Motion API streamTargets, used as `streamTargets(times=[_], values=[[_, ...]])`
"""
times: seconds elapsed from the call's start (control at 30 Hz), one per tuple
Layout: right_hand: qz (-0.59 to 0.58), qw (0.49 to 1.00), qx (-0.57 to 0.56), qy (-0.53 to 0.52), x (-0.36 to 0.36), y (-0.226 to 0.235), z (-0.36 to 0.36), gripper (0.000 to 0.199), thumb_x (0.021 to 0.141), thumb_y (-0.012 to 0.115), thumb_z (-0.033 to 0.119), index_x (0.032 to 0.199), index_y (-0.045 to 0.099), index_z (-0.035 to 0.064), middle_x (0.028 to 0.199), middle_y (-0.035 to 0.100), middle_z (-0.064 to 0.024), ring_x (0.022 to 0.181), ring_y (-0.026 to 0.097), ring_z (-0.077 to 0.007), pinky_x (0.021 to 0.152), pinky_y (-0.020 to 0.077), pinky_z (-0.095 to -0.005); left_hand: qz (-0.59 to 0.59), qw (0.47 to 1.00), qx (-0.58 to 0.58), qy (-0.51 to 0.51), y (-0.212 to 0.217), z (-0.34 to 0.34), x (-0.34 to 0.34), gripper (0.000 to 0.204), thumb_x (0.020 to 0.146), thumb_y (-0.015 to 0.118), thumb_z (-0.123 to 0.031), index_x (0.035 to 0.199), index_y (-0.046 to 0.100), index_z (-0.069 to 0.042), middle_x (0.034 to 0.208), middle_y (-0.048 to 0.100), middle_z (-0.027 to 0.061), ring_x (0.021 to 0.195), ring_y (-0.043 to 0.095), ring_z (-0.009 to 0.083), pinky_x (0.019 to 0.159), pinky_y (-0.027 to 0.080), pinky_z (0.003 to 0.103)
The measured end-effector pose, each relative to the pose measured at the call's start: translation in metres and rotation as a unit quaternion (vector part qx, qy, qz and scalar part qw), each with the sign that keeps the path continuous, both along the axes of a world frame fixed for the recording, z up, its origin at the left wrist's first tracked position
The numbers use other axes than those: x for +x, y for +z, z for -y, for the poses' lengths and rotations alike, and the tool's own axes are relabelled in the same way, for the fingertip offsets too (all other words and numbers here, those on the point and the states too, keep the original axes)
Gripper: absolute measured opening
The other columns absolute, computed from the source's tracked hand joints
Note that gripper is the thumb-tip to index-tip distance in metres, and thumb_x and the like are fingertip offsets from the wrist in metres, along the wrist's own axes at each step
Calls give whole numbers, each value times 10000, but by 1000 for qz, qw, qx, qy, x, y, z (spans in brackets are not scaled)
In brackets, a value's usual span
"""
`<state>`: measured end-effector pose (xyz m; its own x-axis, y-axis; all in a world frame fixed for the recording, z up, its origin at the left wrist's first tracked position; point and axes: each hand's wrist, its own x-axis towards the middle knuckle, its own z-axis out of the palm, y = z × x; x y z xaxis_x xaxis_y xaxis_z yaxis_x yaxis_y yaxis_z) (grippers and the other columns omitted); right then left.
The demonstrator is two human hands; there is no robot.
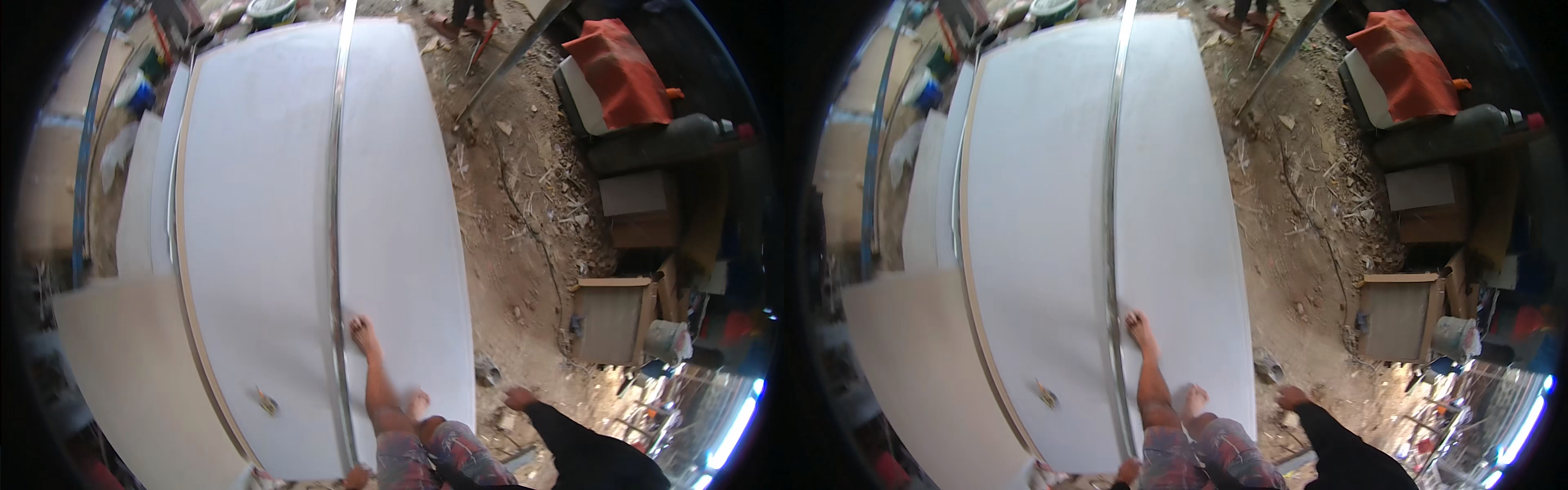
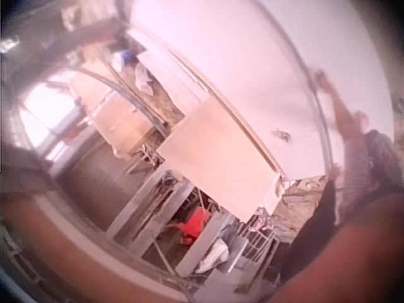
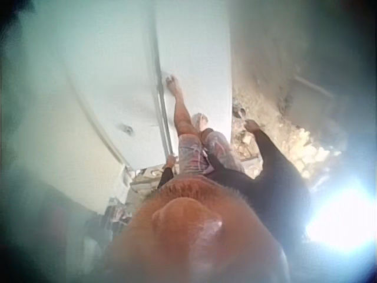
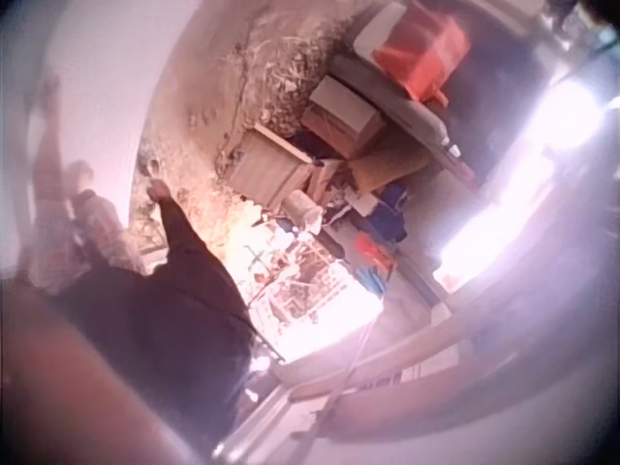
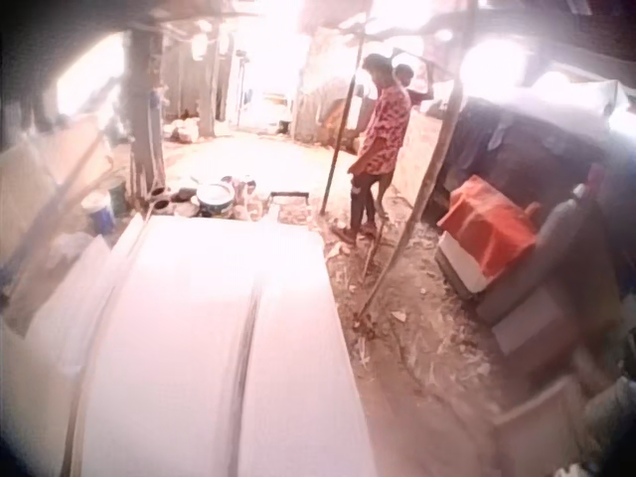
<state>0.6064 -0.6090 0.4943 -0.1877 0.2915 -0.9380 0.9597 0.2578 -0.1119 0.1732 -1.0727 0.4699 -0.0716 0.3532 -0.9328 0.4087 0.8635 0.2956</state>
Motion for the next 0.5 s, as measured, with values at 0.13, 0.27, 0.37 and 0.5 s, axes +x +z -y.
streamTargets(times=[0.13,0.27,0.37,0.5], values=[[40,999,32,-4,108,100,26,383,876,561,370,1028,728,61,1131,682,-160,1076,621,-368,898,510,-494,85,981,-20,-173,-18,-55,-101,476,913,580,-420,1208,622,-49,1143,660,238,1077,616,417,942,493,488],[82,979,50,-180,64,142,73,398,815,593,356,1073,733,86,1087,701,-186,1042,651,-368,946,503,-454,4,969,105,-225,-34,-296,-236,436,887,624,-365,1205,620,-67,1112,676,228,1060,627,418,938,493,504],[101,858,-54,-501,-82,173,48,164,834,627,218,960,700,143,1065,702,-88,998,671,-292,794,557,-470,-79,945,140,-283,-10,-527,-350,378,872,639,-281,1204,604,-103,1034,678,181,1003,638,374,871,522,489],[-133,957,-8,-258,-172,119,16,183,860,616,246,991,696,147,1075,703,-71,1038,659,-297,812,554,-480,-170,902,224,-327,18,-812,-424,354,876,607,-220,1191,623,-61,1090,672,221,1039,629,389,909,509,480]])
